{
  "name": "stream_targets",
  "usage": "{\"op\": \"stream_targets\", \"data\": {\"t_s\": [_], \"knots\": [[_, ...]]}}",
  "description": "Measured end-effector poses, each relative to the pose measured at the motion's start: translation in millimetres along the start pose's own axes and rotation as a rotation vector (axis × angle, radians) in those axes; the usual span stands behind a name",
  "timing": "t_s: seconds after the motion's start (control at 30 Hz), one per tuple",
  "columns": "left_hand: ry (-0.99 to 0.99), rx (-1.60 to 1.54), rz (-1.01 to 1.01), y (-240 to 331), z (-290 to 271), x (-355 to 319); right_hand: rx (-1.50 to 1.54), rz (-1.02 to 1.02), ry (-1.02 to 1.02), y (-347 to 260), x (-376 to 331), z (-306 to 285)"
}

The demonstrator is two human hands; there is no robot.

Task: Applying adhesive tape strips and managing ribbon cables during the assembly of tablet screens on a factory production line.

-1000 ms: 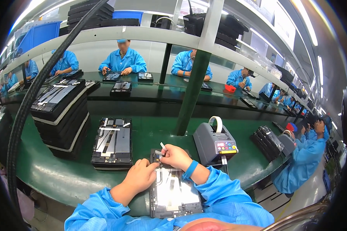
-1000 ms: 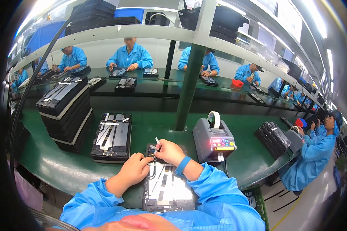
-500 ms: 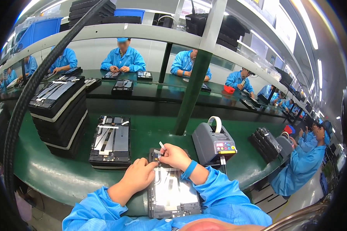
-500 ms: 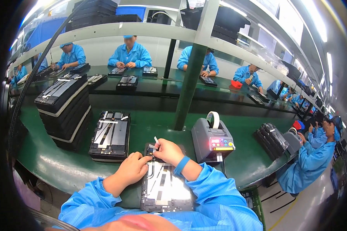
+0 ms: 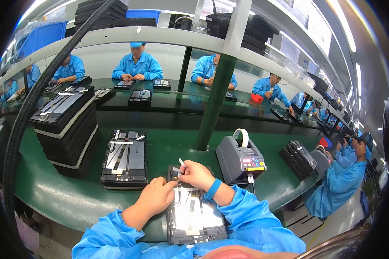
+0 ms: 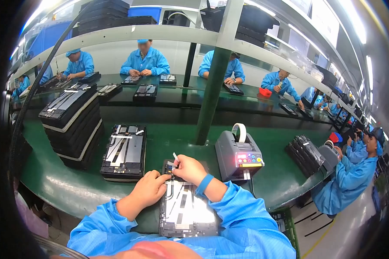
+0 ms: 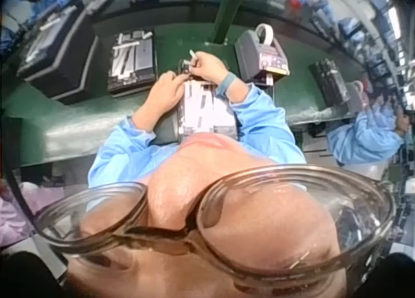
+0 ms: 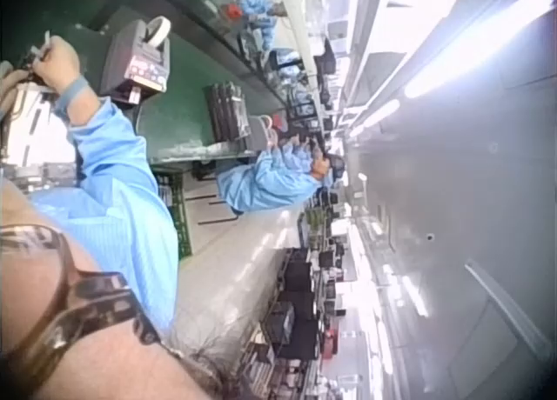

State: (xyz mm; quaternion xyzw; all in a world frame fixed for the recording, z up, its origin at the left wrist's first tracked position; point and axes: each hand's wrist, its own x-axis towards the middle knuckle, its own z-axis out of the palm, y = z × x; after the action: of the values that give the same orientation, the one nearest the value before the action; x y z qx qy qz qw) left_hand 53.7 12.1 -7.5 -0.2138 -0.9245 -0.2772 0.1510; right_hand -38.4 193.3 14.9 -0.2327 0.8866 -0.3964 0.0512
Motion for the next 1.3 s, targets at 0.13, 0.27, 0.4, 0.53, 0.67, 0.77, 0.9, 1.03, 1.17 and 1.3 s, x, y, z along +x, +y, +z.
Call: {"op": "stream_targets", "data": {"t_s": [0.13,0.27,0.4,0.53,0.67,0.77,0.9,1.03,1.17,1.3], "knots": [[0.000,-0.003,0.005,-0.1,-0.8,1.9,-0.006,0.013,0.001,1.3,2.0,-0.5],[-0.001,0.004,0.003,-2.2,0.8,1.2,-0.031,0.026,-0.002,-4.2,0.2,-1.2],[0.001,0.004,0.008,-1.6,0.8,0.1,-0.021,-0.002,0.020,-1.8,-1.0,0.0],[-0.005,-0.003,0.012,-2.1,1.3,2.1,-0.044,0.016,0.009,-1.7,1.6,-1.4],[0.003,0.006,0.002,-0.9,0.3,3.7,-0.042,-0.006,0.010,-0.4,2.6,-1.5],[0.002,0.003,0.012,-1.4,1.6,2.7,-0.041,0.016,-0.007,-2.1,1.3,-2.4],[0.031,0.005,0.022,-1.8,2.7,0.5,-0.040,-0.021,0.010,-2.4,1.1,-1.0],[0.027,0.019,0.031,-2.2,1.8,-0.4,-0.062,-0.001,-0.009,-8.6,-1.4,-1.5],[-0.036,0.008,0.069,0.0,2.5,6.7,0.056,-0.001,0.043,1.8,-4.7,-3.6],[0.019,-0.035,0.047,-3.8,5.5,7.9,0.327,-0.185,0.017,15.4,7.8,2.5]]}}
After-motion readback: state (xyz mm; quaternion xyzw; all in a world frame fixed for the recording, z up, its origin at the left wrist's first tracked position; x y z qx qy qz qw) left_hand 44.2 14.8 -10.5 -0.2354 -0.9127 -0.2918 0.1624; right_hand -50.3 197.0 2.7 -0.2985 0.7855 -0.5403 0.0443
